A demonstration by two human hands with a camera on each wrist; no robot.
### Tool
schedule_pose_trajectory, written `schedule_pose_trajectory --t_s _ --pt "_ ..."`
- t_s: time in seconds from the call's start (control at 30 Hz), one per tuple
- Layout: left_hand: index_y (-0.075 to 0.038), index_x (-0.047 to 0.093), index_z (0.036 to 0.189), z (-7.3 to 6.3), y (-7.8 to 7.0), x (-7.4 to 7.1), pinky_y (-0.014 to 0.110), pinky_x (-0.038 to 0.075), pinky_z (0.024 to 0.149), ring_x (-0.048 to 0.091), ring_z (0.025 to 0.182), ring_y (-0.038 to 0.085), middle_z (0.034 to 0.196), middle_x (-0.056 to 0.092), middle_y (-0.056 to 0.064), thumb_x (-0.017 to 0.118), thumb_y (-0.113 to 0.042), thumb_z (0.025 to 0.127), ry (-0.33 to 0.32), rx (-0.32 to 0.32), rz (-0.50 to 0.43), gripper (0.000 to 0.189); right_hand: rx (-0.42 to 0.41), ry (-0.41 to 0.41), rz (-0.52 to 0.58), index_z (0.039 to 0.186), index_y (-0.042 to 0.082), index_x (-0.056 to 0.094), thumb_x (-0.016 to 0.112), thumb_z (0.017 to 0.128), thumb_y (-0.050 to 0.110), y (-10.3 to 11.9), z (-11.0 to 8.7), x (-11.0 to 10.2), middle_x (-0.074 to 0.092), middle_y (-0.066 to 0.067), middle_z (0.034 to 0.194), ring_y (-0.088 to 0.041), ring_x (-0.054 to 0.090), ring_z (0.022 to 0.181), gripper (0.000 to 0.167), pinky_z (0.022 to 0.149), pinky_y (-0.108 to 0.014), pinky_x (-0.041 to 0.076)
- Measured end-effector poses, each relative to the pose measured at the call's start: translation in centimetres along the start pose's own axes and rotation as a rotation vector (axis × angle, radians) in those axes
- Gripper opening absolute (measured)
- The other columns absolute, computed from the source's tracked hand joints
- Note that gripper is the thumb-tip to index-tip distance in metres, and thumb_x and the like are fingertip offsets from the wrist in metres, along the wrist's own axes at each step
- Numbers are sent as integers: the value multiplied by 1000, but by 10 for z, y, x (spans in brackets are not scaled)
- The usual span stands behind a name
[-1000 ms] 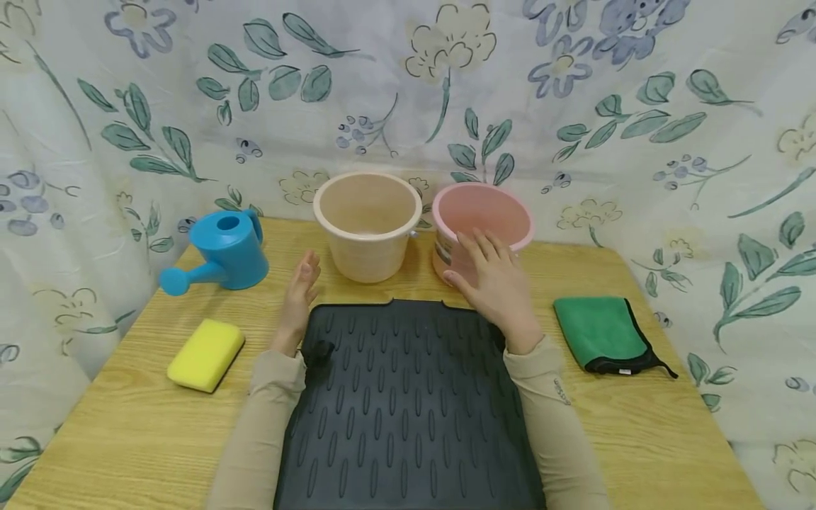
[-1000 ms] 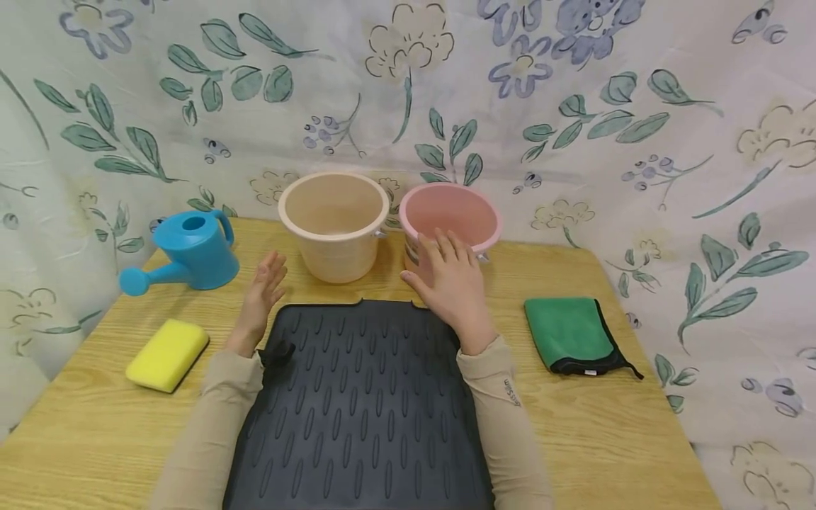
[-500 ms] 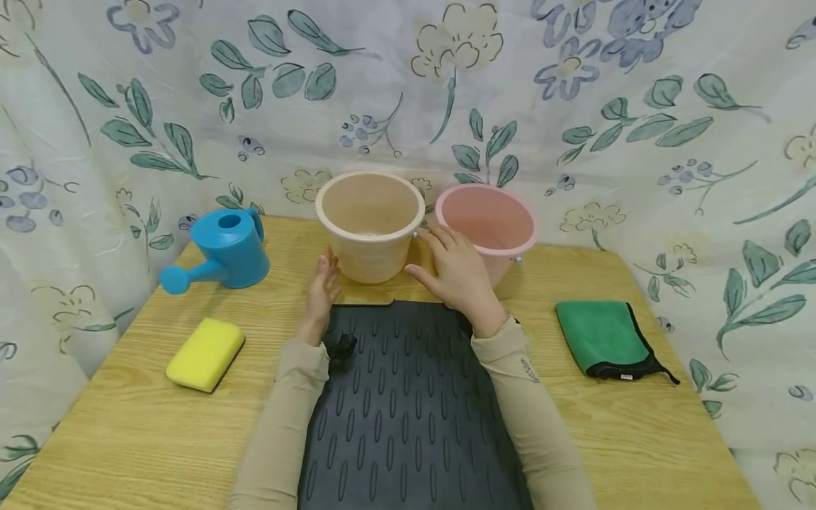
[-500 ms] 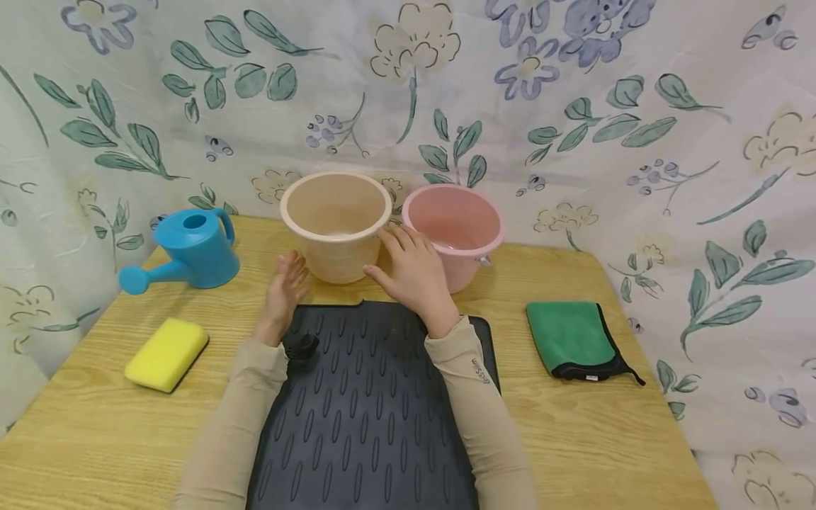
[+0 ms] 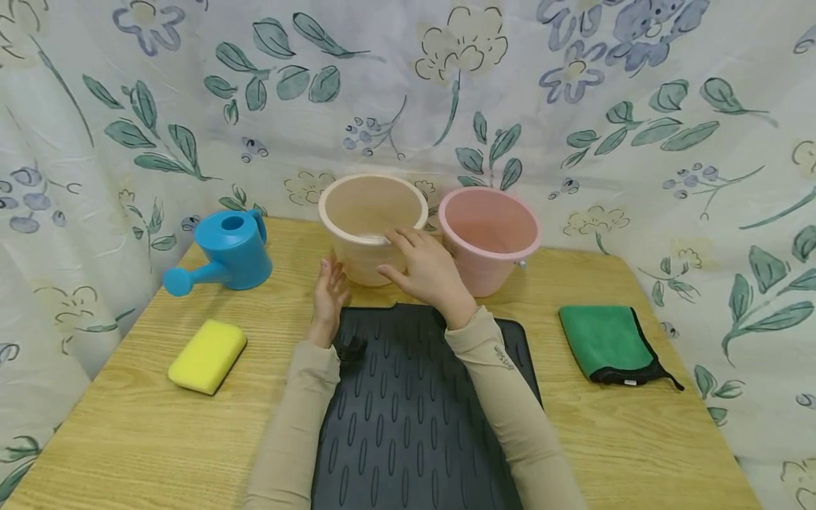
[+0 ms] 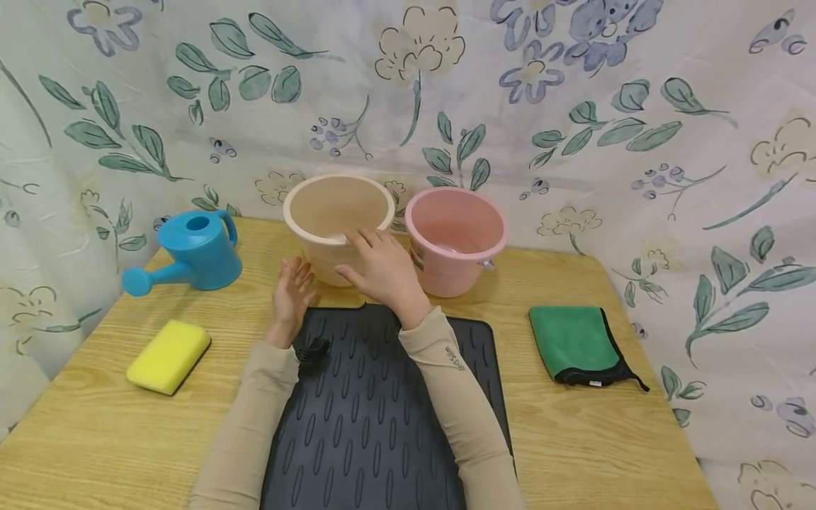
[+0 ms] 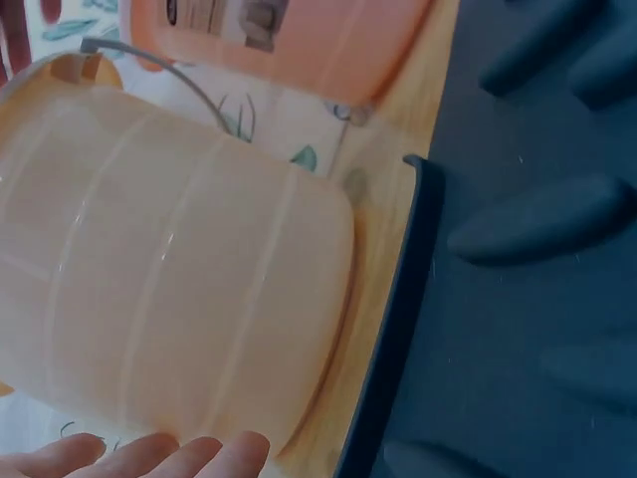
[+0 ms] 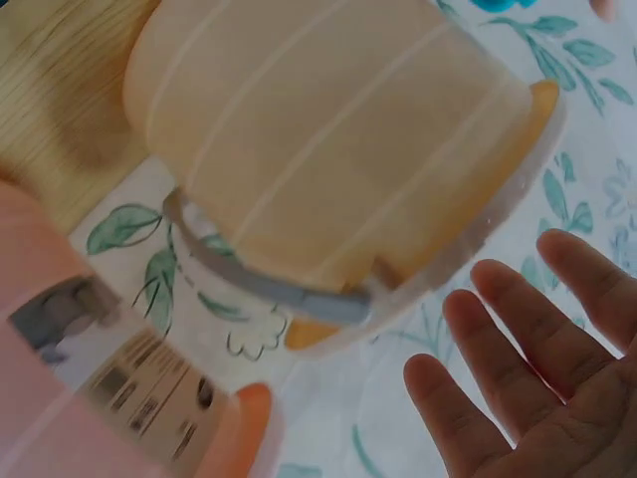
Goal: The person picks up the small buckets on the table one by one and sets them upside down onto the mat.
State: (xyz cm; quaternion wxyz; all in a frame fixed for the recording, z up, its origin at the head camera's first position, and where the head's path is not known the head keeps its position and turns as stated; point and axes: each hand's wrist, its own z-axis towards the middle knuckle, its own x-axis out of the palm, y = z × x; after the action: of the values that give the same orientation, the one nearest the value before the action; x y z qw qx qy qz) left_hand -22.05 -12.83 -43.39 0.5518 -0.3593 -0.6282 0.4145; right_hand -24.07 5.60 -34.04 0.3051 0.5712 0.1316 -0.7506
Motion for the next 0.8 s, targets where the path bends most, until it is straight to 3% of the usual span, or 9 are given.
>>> schedule_pose_trajectory --t_s 0.17,0.37,0.6,0.8 --pt "-3 3 156 1 0 4 57 5 122 4 151 38 162 7 20 18 -44 104 -20 -17 -14 67 -43 14 4 142 13 50 60 93 46 11 12 6 55 -11 140 -29 51 130 60 112 -43 40" --pt "-5 -1 156 2 2 7 57 5 122 1 151 36 163 1 19 17 -44 104 -32 -26 -20 67 -101 -37 -3 133 10 58 64 91 41 22 27 15 63 -8 129 -27 58 121 53 107 -40 44" --pt "-6 -2 156 5 5 9 54 6 123 1 152 35 163 0 18 21 -45 104 -69 -50 -65 69 -110 -42 -4 132 8 58 66 91 35 30 40 26 67 -8 123 -27 62 113 49 102 -39 47" --pt "-6 0 156 7 7 10 51 7 124 1 152 34 163 1 18 23 -45 103 -100 -68 -94 70 -133 -101 -44 126 7 61 67 91 27 32 50 37 72 -9 109 -26 68 95 41 89 -38 53"
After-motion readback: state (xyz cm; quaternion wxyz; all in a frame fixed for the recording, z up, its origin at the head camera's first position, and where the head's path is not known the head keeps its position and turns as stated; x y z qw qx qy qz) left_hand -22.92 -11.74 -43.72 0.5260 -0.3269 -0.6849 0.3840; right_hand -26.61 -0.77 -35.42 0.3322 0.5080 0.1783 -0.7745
